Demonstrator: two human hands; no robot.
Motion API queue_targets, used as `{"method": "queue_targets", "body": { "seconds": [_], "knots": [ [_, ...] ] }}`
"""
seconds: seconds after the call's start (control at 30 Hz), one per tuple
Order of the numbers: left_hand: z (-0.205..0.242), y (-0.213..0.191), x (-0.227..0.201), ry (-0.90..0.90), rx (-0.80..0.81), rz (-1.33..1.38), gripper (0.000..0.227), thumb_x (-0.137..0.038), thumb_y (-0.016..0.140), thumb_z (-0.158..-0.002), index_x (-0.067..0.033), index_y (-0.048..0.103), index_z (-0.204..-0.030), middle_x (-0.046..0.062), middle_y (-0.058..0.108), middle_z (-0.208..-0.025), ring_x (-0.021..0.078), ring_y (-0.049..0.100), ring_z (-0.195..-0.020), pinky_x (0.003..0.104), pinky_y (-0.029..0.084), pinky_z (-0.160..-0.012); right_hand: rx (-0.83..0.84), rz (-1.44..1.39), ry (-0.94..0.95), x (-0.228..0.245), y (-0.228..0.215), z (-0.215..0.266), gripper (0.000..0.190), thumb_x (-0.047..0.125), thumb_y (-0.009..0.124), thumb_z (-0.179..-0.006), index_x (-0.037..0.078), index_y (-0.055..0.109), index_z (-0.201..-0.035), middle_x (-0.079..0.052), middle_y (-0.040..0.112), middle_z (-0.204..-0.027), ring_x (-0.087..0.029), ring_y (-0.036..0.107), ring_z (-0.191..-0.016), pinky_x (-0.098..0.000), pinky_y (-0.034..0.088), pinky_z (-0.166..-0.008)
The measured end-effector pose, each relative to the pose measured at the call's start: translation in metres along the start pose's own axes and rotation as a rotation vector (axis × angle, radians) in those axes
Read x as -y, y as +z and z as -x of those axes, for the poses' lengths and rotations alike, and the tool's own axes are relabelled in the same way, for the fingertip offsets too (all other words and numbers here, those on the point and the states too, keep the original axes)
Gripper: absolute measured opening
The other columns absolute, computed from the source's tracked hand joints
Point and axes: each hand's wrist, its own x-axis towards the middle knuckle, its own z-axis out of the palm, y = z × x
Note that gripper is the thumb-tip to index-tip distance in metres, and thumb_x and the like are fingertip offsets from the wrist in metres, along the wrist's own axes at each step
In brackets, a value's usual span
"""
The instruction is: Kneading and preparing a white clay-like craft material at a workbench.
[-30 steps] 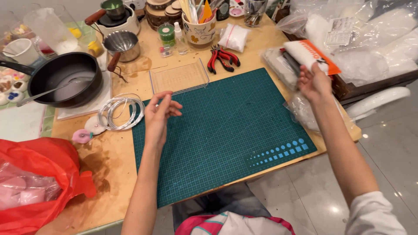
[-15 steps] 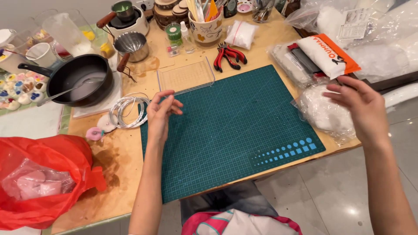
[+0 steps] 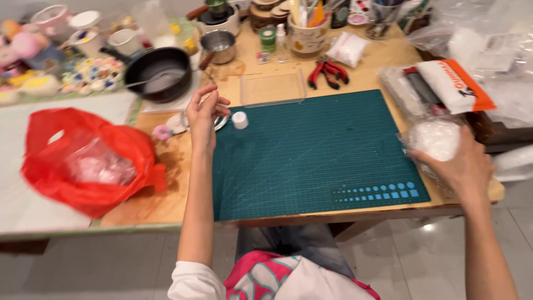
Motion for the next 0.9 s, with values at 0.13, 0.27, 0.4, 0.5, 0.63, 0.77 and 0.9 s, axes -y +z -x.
{"method": "queue_targets", "body": {
  "seconds": [0.13, 0.27, 0.4, 0.5, 0.63, 0.77, 0.9],
  "knots": [
    [0.028, -0.018, -0.034, 0.046, -0.006, -0.074, 0.029, -0.018, 0.067, -0.101, -0.0004, 0.063, -0.124, 0.012, 0.074, -0.088, 0.0123, 0.066, -0.065, 0.025, 0.052, -0.063, -0.04, -0.011, -0.055, -0.024, 0.018, -0.004, 0.116, 0.073, 0.084, -0.065, 0.002, 0.055, -0.153, -0.032, 0.067, -0.118, -0.049, 0.065, -0.109, -0.0585, 0.051, -0.094],
    [0.05, -0.017, -0.043, 0.016, 0.016, -0.268, 0.026, -0.017, 0.065, -0.101, -0.0023, 0.065, -0.121, 0.011, 0.074, -0.086, 0.0118, 0.066, -0.064, 0.025, 0.053, -0.061, -0.134, -0.226, -0.211, -0.002, 0.005, 0.027, 0.101, 0.055, 0.09, -0.066, 0.002, 0.056, -0.145, -0.026, 0.063, -0.131, -0.043, 0.06, -0.127, -0.0537, 0.048, -0.108],
    [0.067, 0.015, -0.025, -0.101, 0.207, -0.373, 0.027, -0.019, 0.066, -0.098, -0.0044, 0.066, -0.121, 0.009, 0.076, -0.09, 0.0137, 0.069, -0.073, 0.028, 0.057, -0.069, -0.199, -0.448, -0.439, 0.063, -0.019, 0.049, 0.105, 0.04, 0.094, -0.063, 0.003, 0.051, -0.151, -0.02, 0.056, -0.144, -0.036, 0.054, -0.137, -0.0476, 0.042, -0.119],
    [0.084, 0.064, -0.022, -0.135, 0.475, -0.325, 0.05, -0.025, 0.068, -0.098, -0.007, 0.052, -0.142, 0.011, 0.067, -0.128, 0.0161, 0.066, -0.105, 0.033, 0.055, -0.092, -0.11, -0.78, -0.408, 0.119, -0.017, 0.05, 0.107, 0.036, 0.093, -0.064, 0.004, 0.044, -0.153, -0.017, 0.052, -0.144, -0.031, 0.054, -0.134, -0.0393, 0.046, -0.115],
    [0.112, 0.109, -0.023, -0.12, 0.588, -0.233, 0.075, -0.024, 0.073, -0.092, -0.0126, 0.033, -0.154, 0.009, 0.048, -0.147, 0.0159, 0.054, -0.125, 0.036, 0.053, -0.101, 0.097, -1.332, -0.491, 0.164, 0.006, 0.041, 0.107, 0.027, 0.088, -0.073, 0.001, 0.036, -0.162, -0.014, 0.047, -0.16, -0.026, 0.047, -0.148, -0.037, 0.035, -0.126],
    [0.129, 0.121, -0.003, -0.189, 0.609, -0.015, 0.078, -0.022, 0.075, -0.09, -0.0117, 0.031, -0.153, 0.01, 0.052, -0.139, 0.0196, 0.057, -0.119, 0.039, 0.052, -0.099, 0.43, -1.761, -0.361, 0.198, 0.007, 0.043, 0.099, 0.022, 0.082, -0.078, -0.001, 0.032, -0.16, -0.015, 0.054, -0.147, -0.023, 0.055, -0.134, -0.0353, 0.045, -0.113],
    [0.134, 0.106, 0.036, -0.259, 0.451, 0.286, 0.032, -0.019, 0.071, -0.1, -0.0025, 0.055, -0.123, 0.013, 0.068, -0.108, 0.0235, 0.07, -0.092, 0.041, 0.057, -0.085, 0.387, -1.572, -0.358, 0.207, 0.007, 0.042, 0.085, 0.015, 0.076, -0.084, -0.002, 0.037, -0.158, -0.012, 0.057, -0.146, -0.019, 0.056, -0.132, -0.0314, 0.046, -0.11]
  ]
}}
